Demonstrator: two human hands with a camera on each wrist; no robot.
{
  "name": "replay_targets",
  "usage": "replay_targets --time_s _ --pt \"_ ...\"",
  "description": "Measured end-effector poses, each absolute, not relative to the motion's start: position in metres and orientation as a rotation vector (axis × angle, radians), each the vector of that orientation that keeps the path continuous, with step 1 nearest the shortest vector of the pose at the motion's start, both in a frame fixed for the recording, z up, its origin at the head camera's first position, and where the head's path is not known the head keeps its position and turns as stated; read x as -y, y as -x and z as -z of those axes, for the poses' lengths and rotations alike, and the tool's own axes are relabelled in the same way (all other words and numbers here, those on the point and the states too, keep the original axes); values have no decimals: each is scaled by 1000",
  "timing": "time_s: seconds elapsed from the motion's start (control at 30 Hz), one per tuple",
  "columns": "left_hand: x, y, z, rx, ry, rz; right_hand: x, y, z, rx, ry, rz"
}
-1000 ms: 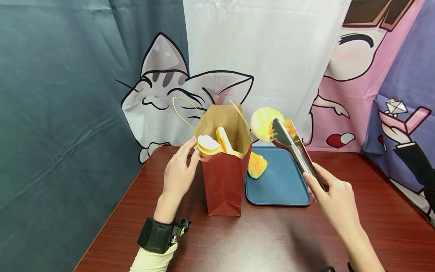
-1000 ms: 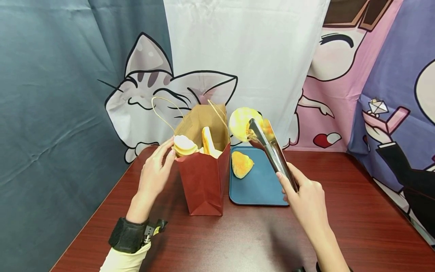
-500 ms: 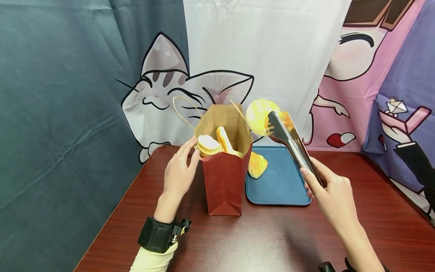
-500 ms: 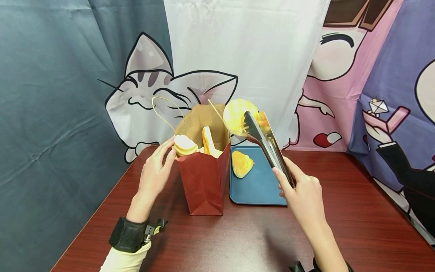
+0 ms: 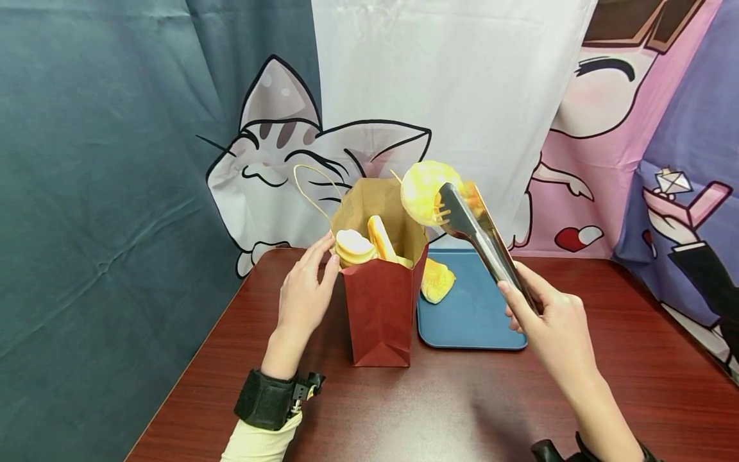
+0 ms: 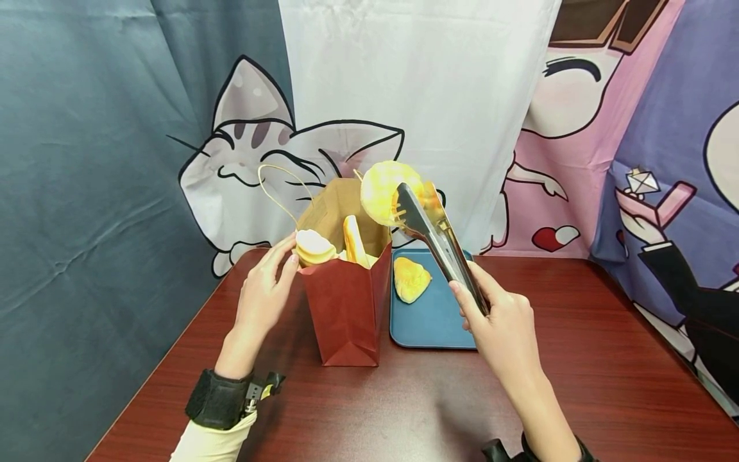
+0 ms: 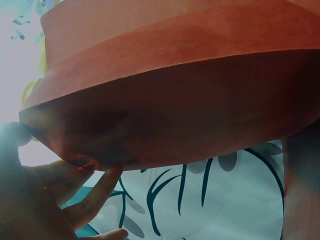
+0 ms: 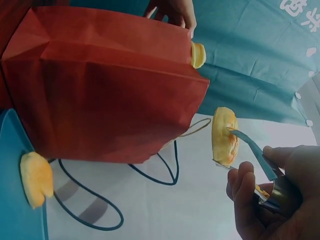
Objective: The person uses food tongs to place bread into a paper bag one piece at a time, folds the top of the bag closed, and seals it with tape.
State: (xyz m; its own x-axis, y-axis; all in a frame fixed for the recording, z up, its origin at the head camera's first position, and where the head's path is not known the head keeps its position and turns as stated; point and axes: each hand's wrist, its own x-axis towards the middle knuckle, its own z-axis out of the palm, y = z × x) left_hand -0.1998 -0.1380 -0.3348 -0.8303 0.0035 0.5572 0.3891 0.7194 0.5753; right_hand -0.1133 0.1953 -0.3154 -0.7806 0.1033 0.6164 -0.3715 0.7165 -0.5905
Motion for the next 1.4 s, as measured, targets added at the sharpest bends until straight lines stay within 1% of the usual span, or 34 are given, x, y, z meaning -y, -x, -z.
replay_targets --time_s 0.4,1.03,1.4 --pt "138 200 335 2397 297 962 -178 119 314 2308 -290 -975" --pt "137 199 335 2391 309 973 -171 120 316 2486 -268 -877" --pt "138 199 336 2403 283 973 -174 119 317 2503 -281 -1021"
